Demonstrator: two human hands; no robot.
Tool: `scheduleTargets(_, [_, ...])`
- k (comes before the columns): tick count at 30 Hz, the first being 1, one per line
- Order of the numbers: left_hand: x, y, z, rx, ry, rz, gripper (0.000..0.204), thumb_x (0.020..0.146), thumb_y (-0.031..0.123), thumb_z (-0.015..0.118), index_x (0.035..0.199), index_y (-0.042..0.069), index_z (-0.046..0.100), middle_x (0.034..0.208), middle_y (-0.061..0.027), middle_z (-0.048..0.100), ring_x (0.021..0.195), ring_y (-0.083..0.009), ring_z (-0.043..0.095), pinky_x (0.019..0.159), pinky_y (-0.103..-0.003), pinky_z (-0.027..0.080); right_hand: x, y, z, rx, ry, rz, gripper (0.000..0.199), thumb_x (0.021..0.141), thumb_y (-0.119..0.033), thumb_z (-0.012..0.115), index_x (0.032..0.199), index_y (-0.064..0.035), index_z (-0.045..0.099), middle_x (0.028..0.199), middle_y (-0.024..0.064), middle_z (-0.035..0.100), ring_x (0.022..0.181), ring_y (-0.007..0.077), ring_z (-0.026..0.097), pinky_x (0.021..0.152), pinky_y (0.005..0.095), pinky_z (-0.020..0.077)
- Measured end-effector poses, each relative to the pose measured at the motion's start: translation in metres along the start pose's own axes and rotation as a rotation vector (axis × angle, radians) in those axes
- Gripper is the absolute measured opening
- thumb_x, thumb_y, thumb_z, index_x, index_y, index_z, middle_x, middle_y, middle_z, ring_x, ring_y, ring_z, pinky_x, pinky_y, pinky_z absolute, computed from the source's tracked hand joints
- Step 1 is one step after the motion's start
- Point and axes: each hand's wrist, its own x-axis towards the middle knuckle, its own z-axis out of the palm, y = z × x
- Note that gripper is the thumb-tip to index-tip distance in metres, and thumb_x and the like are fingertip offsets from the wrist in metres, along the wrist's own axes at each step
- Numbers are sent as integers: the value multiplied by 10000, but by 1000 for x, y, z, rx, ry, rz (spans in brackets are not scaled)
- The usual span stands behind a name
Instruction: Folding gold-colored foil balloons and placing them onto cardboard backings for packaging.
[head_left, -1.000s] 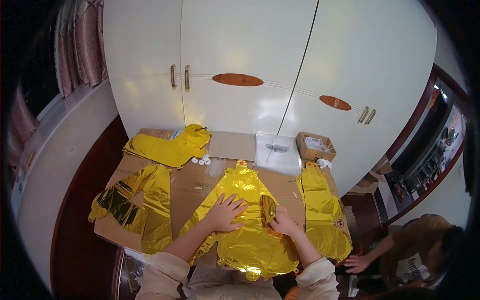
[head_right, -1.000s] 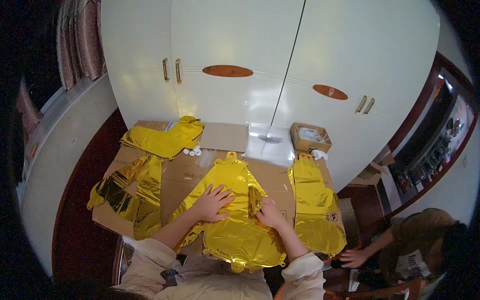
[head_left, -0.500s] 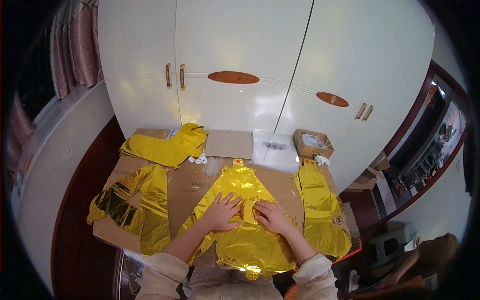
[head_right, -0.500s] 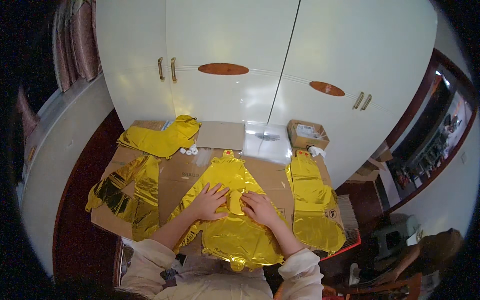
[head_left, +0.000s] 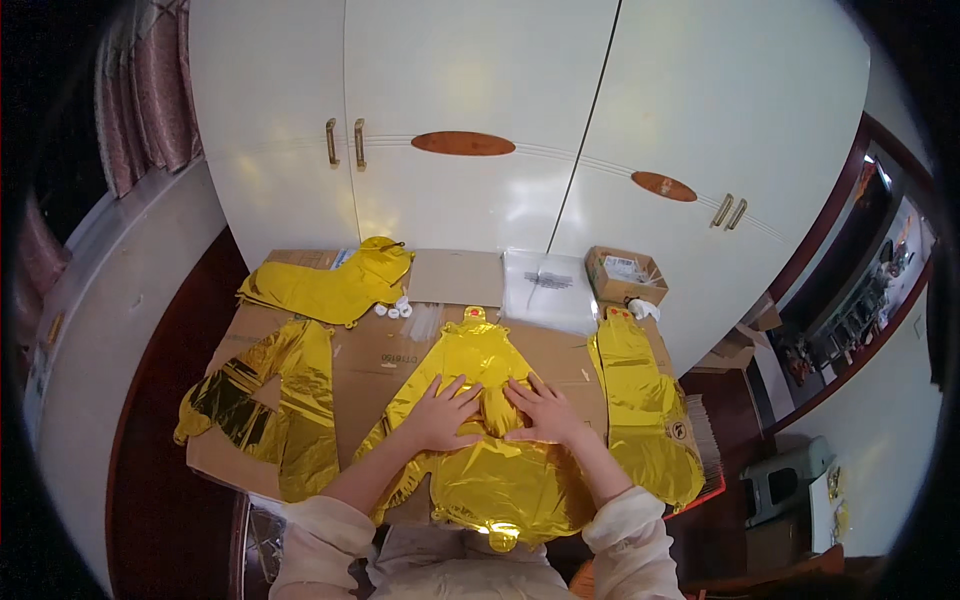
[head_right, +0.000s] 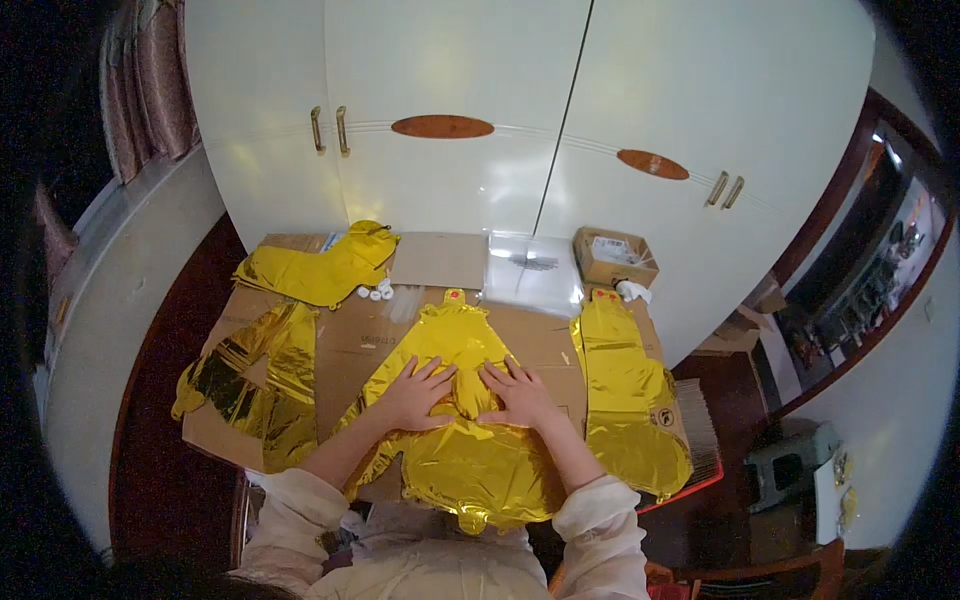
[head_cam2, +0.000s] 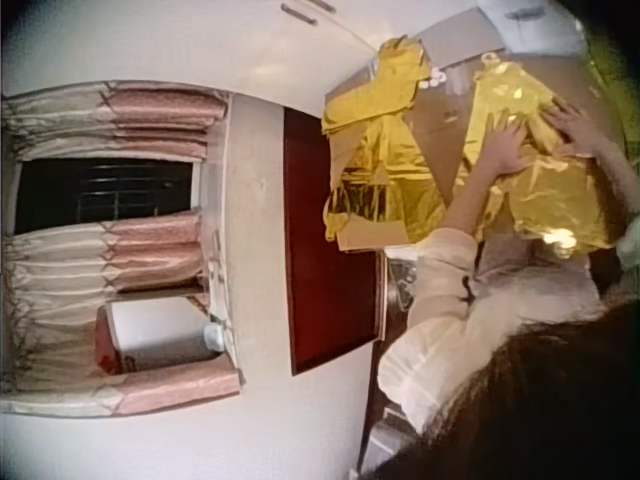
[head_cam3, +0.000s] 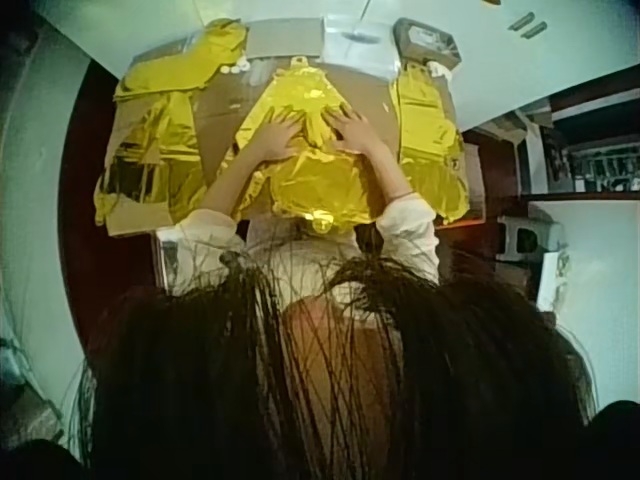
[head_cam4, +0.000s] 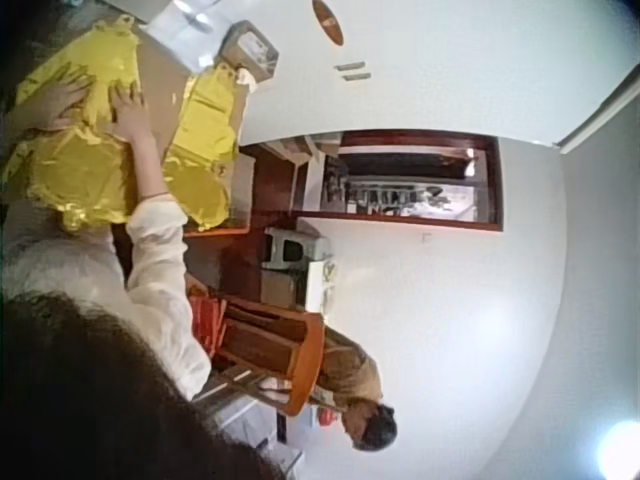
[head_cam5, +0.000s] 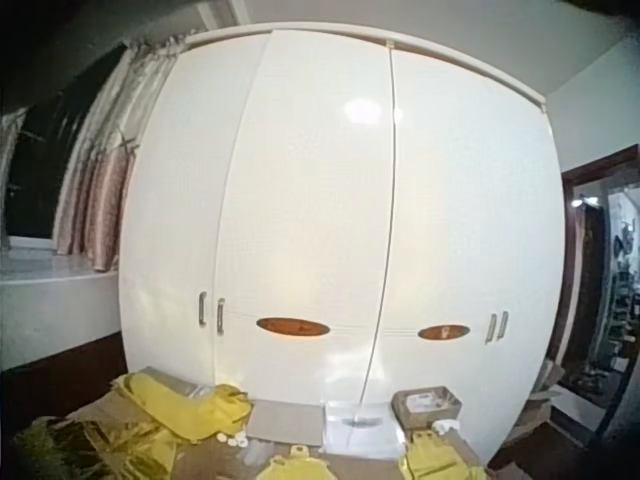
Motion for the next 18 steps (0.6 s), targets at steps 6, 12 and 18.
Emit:
scheduleTargets(6, [14, 16, -17, -38, 93, -19, 645, 918, 479, 520, 1350, 2, 471, 1438, -128, 473, 1397, -291, 356, 1147, -535, 241, 1, 3, 4, 11, -28, 21, 1004, 739, -792, 555, 1522, -220, 295, 1575, 13, 301, 1457, 341, 230, 1150, 521, 222])
scheduleTargets(12, [24, 43, -6, -131, -78, 122, 547, 958, 417, 497, 1350, 36, 481, 1437, -128, 467, 1387, -283, 376, 1145, -510, 255, 2, 4, 6, 53, 20, 11, 1003, 719, -764, 604, 1509, -215, 320, 1562, 7, 320, 1441, 331, 260, 1143, 526, 231])
scheduleTargets(18, [14, 39, 13, -61, 37, 166, 548, 959, 451, 479, 1347, 64, 493, 1465, -95, 444, 1381, -251, 390, 1128, -507, 268, -3, -4, -5, 32, 92, 28, 933, 738, -659, 671, 1472, -168, 371, 1514, 52, 373, 1401, 330, 316, 1113, 513, 278])
